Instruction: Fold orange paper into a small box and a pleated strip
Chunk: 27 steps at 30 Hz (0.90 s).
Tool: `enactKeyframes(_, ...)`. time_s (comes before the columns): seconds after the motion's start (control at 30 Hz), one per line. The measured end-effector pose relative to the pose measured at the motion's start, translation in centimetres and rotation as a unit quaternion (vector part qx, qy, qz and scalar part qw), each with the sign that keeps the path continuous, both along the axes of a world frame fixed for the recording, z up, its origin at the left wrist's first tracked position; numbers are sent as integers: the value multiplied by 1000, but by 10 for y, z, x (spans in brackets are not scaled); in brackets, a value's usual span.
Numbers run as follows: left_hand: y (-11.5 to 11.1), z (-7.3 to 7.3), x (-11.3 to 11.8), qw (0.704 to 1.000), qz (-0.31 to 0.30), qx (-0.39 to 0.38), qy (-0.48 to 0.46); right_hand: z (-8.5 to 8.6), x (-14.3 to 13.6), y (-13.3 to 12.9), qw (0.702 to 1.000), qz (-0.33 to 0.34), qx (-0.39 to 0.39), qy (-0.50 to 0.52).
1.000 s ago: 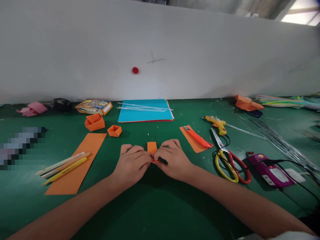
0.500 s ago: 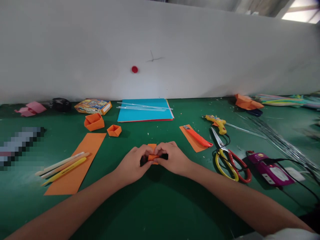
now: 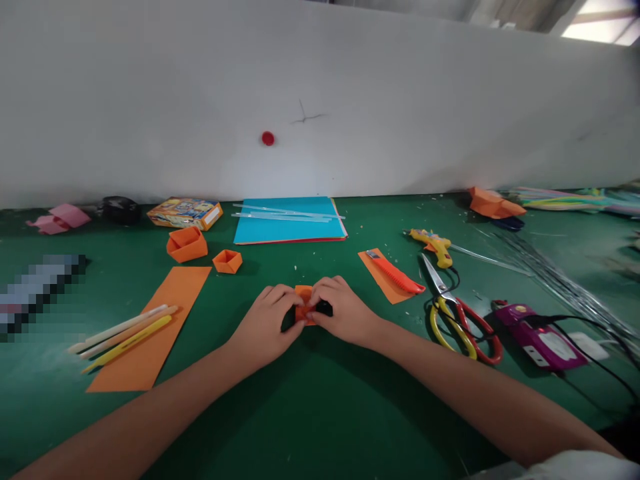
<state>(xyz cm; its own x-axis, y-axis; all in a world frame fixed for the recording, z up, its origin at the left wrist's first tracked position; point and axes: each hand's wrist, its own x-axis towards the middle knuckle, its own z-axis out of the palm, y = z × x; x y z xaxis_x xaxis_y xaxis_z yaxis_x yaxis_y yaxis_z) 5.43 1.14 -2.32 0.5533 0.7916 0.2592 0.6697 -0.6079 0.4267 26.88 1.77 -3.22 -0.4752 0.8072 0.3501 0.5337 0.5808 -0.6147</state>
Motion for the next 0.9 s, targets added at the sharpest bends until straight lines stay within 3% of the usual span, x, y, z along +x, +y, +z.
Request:
enactKeyframes(0.13,0,1,-2,998,0,44,35,-3,0,-1,1000,-12,3,-23)
enactKeyframes(0.37,-2,13,-1,976,-66,115,172,2,-1,-6,999,-16,14,-27)
enactKeyframes(0.5,-1,13,1,955,-86,193,208,9,6,-8,997,40,36,-54)
enactKeyframes(0.63,1,10,1,936,-116,250,221,14,14,-7,987,100,57,-108)
enactKeyframes(0.9,6,5,-2,942,-113,256,188,10,12,-3,971,86,129,-184)
